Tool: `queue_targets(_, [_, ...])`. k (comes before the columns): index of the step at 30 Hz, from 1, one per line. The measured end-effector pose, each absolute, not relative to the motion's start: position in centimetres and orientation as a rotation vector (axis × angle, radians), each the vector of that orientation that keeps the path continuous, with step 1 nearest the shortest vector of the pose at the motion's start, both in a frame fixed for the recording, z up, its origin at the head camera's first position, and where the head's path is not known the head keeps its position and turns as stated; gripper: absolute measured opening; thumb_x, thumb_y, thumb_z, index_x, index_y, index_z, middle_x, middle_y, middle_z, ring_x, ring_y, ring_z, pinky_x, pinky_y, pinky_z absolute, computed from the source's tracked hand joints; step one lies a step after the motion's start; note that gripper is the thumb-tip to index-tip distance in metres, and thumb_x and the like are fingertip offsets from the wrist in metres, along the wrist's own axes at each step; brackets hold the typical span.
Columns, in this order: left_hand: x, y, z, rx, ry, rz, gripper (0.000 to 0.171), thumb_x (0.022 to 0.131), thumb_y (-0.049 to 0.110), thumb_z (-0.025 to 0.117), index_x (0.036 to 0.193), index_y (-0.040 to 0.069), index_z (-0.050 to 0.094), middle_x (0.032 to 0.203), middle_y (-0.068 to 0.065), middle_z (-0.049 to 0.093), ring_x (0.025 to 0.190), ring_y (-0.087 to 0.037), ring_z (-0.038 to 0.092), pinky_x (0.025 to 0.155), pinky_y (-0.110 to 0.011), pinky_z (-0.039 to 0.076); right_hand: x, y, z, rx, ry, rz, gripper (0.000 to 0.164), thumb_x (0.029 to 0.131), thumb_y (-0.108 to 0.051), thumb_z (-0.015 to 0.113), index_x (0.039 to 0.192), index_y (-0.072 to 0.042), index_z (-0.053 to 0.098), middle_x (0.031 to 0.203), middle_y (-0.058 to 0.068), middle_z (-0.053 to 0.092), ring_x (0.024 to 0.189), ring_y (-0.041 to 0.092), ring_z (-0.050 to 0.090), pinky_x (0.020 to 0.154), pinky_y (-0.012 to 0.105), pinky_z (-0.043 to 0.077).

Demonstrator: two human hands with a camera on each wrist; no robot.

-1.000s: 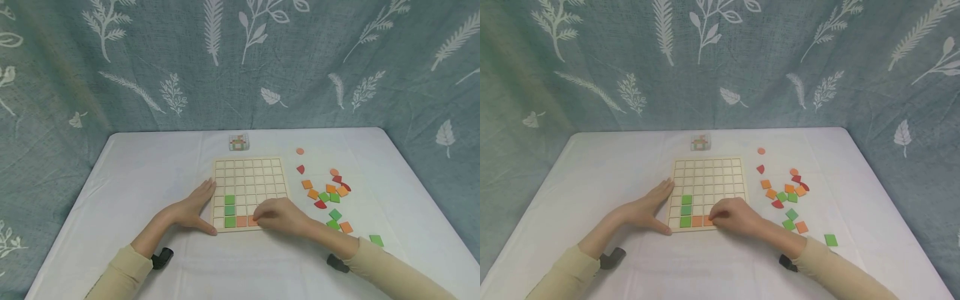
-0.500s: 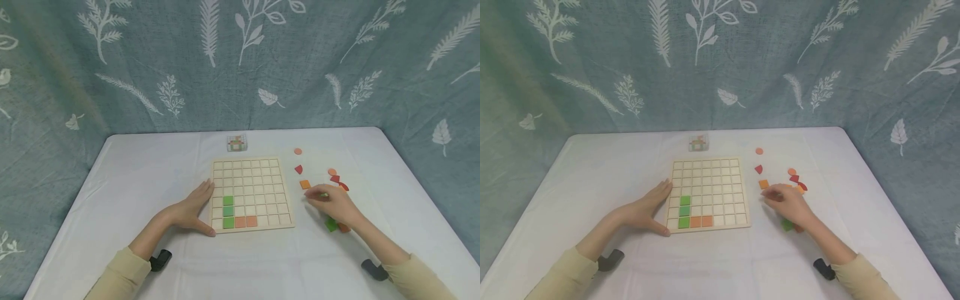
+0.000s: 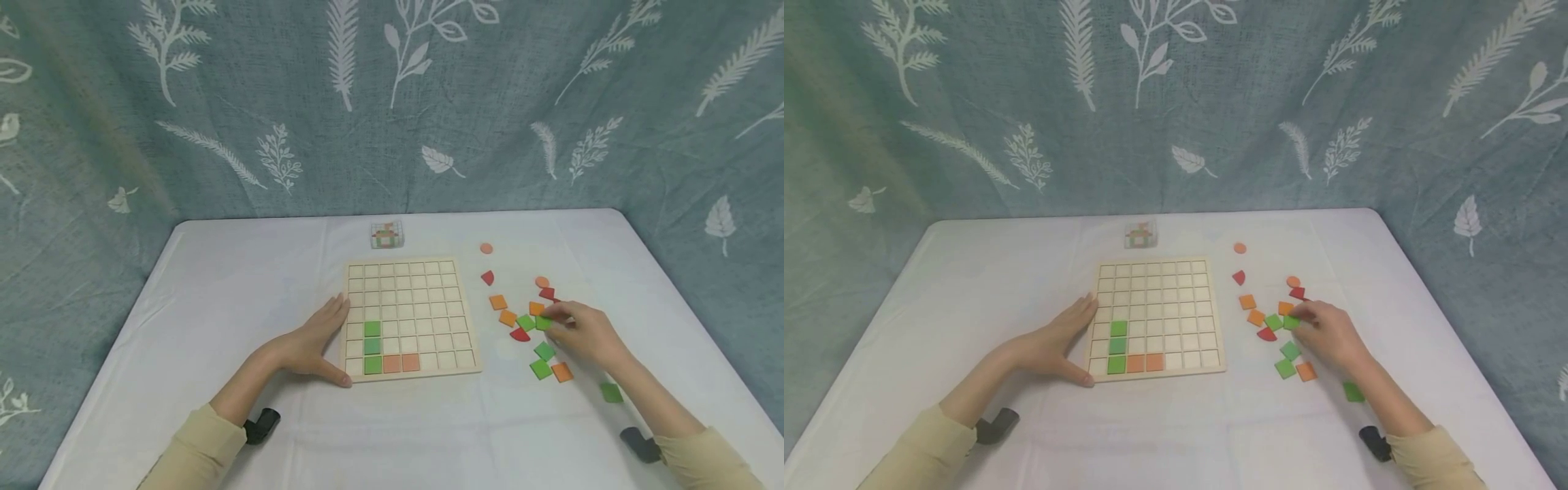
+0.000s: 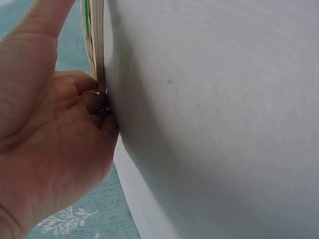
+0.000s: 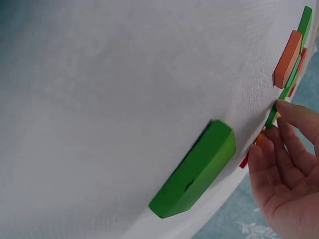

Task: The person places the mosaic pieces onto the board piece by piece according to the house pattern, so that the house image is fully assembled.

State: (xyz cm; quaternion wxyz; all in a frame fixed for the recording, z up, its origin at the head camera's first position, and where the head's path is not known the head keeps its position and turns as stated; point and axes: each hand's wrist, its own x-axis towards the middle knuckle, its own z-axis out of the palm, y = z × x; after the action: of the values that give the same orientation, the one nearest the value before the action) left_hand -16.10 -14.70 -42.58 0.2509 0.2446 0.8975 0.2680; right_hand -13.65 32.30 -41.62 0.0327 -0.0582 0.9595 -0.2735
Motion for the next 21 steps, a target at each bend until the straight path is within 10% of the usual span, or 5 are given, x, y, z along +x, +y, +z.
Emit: queue_targets(21, [-16.1, -14.7, -42.9, 0.676, 2.449, 0.727, 0.136, 0.064, 0.051, 0.087, 0.153, -0.006, 0.002, 0.161, -0.022, -0.006, 0.148, -0.037, -0.006, 0.118, -0.054, 0.008, -15.0, 25.6, -42.1, -0.317, 2.790, -1.161, 0.026, 0.080, -0.021, 0.082, 0.103, -0.012, 0.071, 0.092, -0.004, 0.069, 0.086, 0.014, 0.064, 0.081, 0.031, 0.057])
